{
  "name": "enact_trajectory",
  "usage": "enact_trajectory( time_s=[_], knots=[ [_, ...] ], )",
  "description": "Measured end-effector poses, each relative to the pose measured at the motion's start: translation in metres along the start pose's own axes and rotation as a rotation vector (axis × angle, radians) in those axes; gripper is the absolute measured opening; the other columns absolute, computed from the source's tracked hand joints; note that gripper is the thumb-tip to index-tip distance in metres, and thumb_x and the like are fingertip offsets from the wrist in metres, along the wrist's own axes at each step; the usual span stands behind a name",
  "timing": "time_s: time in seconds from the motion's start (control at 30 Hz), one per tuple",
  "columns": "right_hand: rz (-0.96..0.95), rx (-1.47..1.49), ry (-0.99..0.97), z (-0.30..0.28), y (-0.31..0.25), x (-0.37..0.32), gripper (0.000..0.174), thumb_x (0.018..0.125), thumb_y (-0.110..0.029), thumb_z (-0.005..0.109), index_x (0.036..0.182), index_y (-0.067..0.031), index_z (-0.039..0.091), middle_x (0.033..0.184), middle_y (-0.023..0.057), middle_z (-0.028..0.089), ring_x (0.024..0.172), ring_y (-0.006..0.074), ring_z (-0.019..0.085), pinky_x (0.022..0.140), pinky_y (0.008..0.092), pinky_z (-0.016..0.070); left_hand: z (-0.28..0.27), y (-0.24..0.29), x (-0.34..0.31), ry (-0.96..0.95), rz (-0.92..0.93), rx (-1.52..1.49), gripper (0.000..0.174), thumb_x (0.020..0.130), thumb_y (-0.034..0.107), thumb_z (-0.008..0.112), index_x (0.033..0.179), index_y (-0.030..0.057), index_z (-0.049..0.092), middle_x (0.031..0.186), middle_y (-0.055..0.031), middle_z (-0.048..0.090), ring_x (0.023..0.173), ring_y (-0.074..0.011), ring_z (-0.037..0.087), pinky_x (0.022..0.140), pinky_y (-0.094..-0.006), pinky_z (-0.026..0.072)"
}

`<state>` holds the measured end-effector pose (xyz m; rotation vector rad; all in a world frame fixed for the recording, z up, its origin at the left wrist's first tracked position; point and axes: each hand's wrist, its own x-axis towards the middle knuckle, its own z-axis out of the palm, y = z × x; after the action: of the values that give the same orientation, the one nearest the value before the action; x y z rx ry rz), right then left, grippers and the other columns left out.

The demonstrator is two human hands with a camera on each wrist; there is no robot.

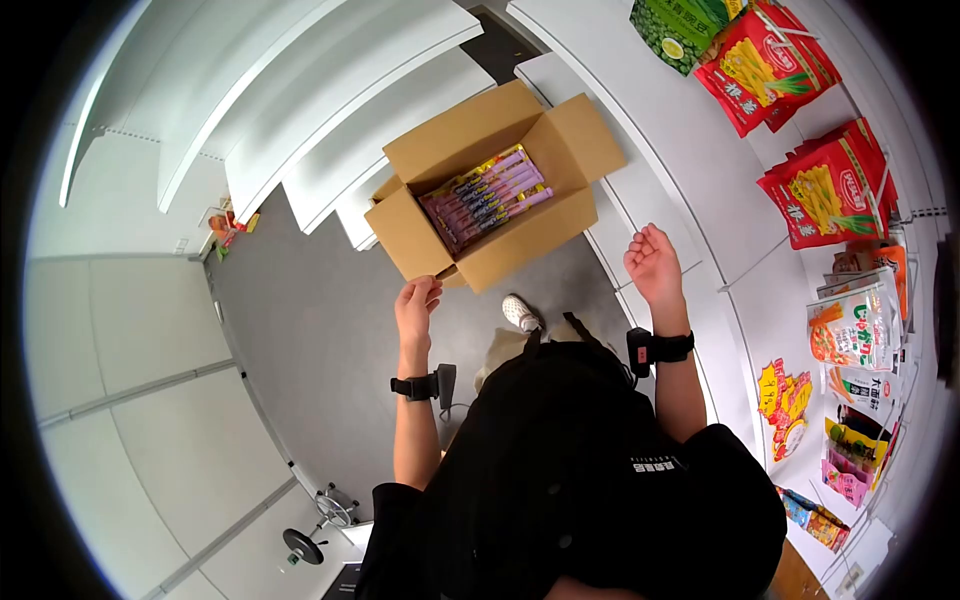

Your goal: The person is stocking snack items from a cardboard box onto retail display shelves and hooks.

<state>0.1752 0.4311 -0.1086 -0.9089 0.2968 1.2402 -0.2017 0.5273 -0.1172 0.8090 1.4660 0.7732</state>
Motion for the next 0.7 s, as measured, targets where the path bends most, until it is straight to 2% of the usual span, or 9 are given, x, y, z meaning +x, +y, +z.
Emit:
enact_trajectory(
  time_s=[0.1, 0.3, 0.7],
  knots=[
    [0.017, 0.020, -0.029, 0.007, 0.011, 0.009, 0.012, 0.086, -0.019, 0.061, 0.084, -0.0093, 0.055, 0.075, 0.0010, 0.056, 0.069, 0.0117, 0.051, 0.063, 0.0249, 0.0438, -0.003, 0.000, 0.028, -0.047, -0.017, 0.029, 0.024, 0.089, 0.025, 0.055, 0.097, 0.0045, 0.063, 0.093, -0.0041, 0.065, 0.085, -0.0128, 0.060, 0.077, -0.0263, 0.0452],
    [0.050, -0.010, 0.082, 0.018, 0.023, 0.035, 0.011, 0.087, -0.020, 0.060, 0.084, -0.0097, 0.055, 0.075, 0.0011, 0.057, 0.069, 0.0118, 0.052, 0.062, 0.0249, 0.0439, 0.003, 0.016, 0.067, -0.091, -0.054, 0.050, 0.026, 0.090, 0.026, 0.054, 0.102, 0.0043, 0.062, 0.096, -0.0041, 0.065, 0.089, -0.0129, 0.060, 0.079, -0.0268, 0.0462],
    [0.248, -0.081, -0.048, 0.061, 0.042, 0.157, 0.014, 0.089, -0.022, 0.059, 0.086, -0.0086, 0.056, 0.078, 0.0010, 0.056, 0.070, 0.0107, 0.051, 0.064, 0.0239, 0.0435, 0.024, 0.030, 0.096, 0.010, -0.207, 0.110, 0.028, 0.091, 0.026, 0.053, 0.106, 0.0028, 0.060, 0.100, -0.0054, 0.064, 0.090, -0.0132, 0.059, 0.079, -0.0269, 0.0452]
  ],
)
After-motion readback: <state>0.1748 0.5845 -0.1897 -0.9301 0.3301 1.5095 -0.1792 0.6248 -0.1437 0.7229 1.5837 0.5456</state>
